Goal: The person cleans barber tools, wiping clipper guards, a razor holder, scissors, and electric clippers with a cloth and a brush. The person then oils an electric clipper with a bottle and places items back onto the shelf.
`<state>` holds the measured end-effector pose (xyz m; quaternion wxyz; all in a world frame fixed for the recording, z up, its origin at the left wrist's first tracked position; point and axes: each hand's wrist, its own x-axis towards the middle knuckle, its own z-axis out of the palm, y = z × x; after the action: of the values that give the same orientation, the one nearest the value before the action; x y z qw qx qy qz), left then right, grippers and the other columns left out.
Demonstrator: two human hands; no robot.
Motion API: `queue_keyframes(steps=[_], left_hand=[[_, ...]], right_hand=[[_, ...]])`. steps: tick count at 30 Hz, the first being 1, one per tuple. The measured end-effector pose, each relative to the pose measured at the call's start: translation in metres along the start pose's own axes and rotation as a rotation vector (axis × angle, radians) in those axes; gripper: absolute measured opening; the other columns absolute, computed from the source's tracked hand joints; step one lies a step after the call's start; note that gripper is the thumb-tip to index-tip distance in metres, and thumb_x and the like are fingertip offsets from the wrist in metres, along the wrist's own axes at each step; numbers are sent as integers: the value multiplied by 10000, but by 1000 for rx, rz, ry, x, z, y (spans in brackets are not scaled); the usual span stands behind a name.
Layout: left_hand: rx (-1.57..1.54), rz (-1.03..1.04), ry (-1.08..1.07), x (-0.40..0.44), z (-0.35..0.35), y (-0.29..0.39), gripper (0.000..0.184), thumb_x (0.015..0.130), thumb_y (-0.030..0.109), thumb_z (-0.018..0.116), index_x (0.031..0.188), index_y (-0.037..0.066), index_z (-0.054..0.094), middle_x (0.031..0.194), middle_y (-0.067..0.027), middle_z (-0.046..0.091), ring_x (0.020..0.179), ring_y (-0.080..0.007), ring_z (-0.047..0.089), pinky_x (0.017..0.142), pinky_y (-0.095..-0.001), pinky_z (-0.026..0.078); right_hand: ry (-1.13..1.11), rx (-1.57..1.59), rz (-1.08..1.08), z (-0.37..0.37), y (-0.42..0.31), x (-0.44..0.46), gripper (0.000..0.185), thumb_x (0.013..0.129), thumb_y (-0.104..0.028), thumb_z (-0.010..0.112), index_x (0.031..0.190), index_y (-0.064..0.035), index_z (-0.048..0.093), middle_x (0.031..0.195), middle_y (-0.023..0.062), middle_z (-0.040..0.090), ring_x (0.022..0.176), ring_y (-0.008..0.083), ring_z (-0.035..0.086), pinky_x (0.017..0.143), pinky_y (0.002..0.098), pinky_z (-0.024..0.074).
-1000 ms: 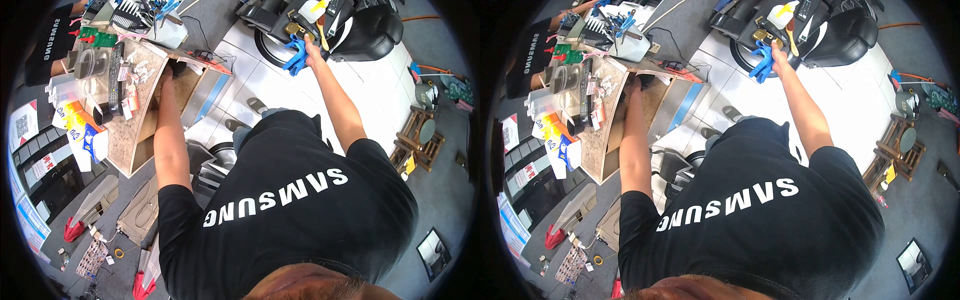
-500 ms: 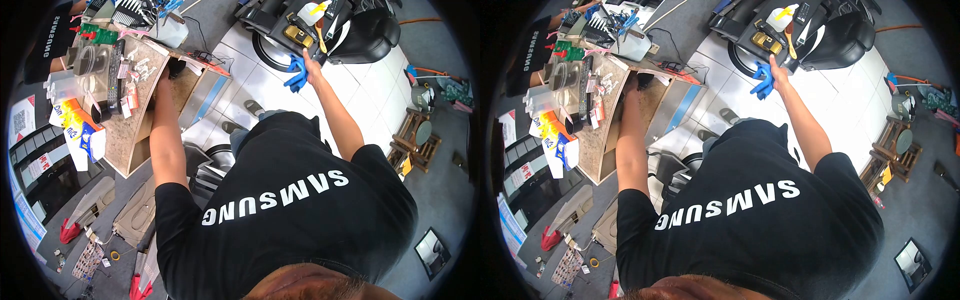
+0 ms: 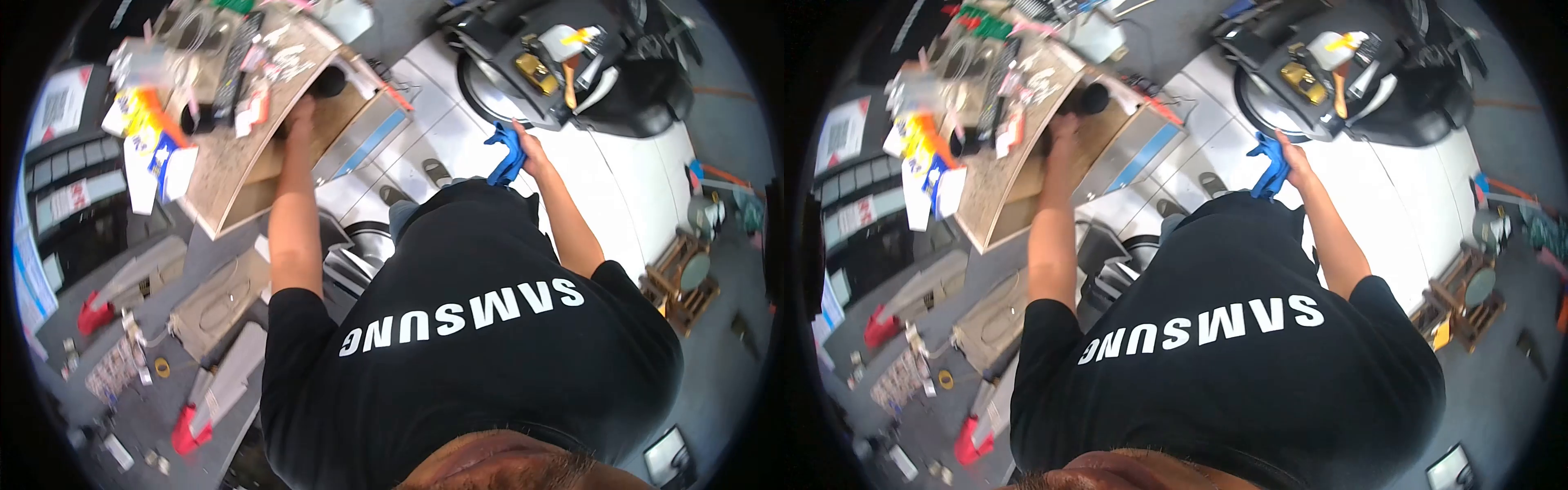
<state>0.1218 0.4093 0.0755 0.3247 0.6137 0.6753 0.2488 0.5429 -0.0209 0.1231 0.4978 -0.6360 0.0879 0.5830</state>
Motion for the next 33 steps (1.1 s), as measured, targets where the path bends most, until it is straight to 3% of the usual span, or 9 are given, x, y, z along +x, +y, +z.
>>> queue_keyframes(steps=[6,10,15,16,18,21,26,30,33], left_hand=[[-361,48,16,-118,-23,12,364,979,329,717,1076,32,529,810,-35,627,653,-132,586,607,-291,493],[-760,-205,-142,-224,-49,56,329,998,249,701,1110,53,462,831,-55,630,628,-123,560,564,-287,469],[-886,-271,-177,-297,-66,100,515,987,130,676,1322,31,299,882,-93,630,578,-134,556,504,-289,458],[-841,-266,-216,-304,-67,103,507,989,131,676,1334,39,316,886,-80,621,581,-124,551,498,-278,448],[-747,-256,-297,-318,-68,105,495,993,132,676,1357,55,350,892,-55,603,588,-105,540,487,-257,430],[-761,-278,-171,-337,-68,115,521,996,119,650,1398,87,320,790,-13,541,521,-79,479,429,-259,374],[-765,-356,-101,-351,-88,126,683,988,139,643,1505,93,199,665,15,484,476,-76,432,408,-264,339],[-578,-263,-82,-354,-77,110,703,984,157,644,1511,60,189,682,2,503,501,-89,454,426,-280,360],[-564,94,-5,-354,-56,98,679,980,154,639,1501,20,226,753,-21,538,555,-90,478,448,-280,375]], right_hand=[[-449,71,151,59,-14,-17,405,1019,-302,665,1314,-29,617,1135,74,722,979,179,708,895,372,574],[-585,-125,70,128,-14,-51,500,974,-268,724,1359,4,560,1197,92,679,1099,184,653,994,352,505],[-560,-393,-642,230,19,-79,317,1006,-219,699,1245,-20,635,1062,28,687,952,91,616,905,293,496],[-635,-420,-690,247,14,-99,280,989,-127,684,1244,-16,648,1121,59,703,988,158,635,938,325,496],[-677,-732,-1519,273,8,-108,309,911,-3,661,1218,-31,683,1228,95,700,1054,263,628,968,373,496],[-923,-869,-1689,277,15,-104,395,817,64,622,1179,-65,715,1291,83,682,1111,351,599,970,431,499],[-600,-795,-1242,249,34,-42,427,821,102,546,1183,-45,718,1204,128,711,1098,354,643,971,425,506],[-597,-592,-1309,269,22,-92,378,848,80,561,1179,-20,714,1235,155,686,1147,356,637,996,417,498],[-727,-767,-1530,280,23,-104,400,844,61,622,1213,-60,719,1190,151,661,1065,352,623,936,417,515]])
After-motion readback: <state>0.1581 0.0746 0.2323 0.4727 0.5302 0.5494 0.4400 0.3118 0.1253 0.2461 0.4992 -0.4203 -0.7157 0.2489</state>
